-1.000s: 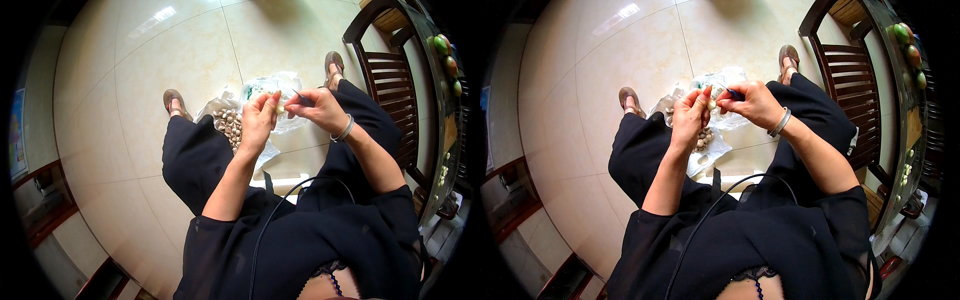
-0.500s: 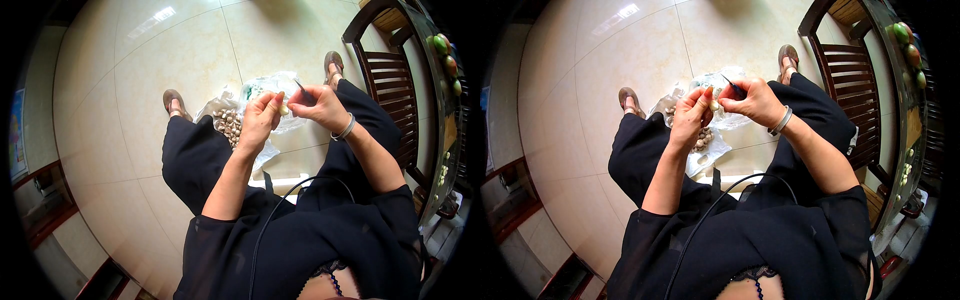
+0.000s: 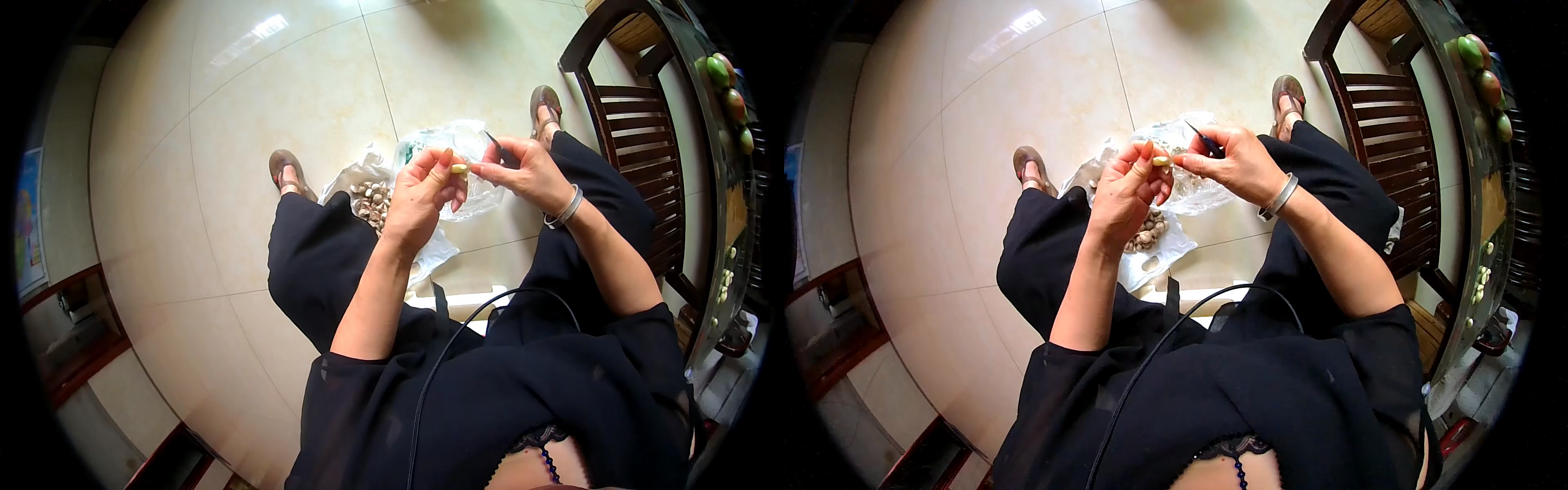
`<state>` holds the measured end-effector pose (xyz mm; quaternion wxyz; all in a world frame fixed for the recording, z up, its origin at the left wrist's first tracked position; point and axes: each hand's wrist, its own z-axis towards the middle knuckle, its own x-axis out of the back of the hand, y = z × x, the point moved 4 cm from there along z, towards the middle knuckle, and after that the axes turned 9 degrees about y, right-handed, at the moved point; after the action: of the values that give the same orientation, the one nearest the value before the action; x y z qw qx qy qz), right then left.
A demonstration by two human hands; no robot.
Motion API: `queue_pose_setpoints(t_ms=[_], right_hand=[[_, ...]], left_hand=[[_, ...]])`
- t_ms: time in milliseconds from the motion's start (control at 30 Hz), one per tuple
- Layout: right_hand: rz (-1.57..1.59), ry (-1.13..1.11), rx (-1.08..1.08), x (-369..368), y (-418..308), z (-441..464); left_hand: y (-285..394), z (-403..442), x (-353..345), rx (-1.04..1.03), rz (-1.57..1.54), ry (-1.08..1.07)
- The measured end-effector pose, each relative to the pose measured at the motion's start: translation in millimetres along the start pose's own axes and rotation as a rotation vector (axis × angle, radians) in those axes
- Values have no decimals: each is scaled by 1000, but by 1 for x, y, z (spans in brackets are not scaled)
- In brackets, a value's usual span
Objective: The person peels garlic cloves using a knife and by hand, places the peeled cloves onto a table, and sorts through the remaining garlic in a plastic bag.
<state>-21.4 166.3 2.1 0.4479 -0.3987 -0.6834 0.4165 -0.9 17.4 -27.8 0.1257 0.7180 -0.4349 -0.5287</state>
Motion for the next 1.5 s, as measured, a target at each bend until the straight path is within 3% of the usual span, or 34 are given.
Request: queue_pose_setpoints(t_ms=[133,233,300,333,433,500,633,700,1033,1500], right_hand=[[79,18,142,-5,2,0],[59,32,78,-3,4,-2],[271,-14,-131,-3,3,-7],[271,-14,-130,-3,1,-8],[183,-45,-38,-5,-5,-8],[71,15,187,-4,-10,-8],[31,-4,156,-8,-2,-9],[-28,55,265,-10,-5,-11],[-281,46,200,-9,-8,-10],[-273,69,305,-11,-7,-10]], left_hand=[[-1,1,2,-1,4,-14],[-3,2,6,24,-76,27],[-1,2,8,-18,-79,64],[-2,2,8,-18,-79,64],[-2,3,8,-67,-108,41],[-3,3,8,-46,-175,12],[-4,1,6,-28,-175,54],[-2,-1,4,-45,-153,50],[9,-9,-10,-207,112,109],[9,-11,-12,-293,253,130]])
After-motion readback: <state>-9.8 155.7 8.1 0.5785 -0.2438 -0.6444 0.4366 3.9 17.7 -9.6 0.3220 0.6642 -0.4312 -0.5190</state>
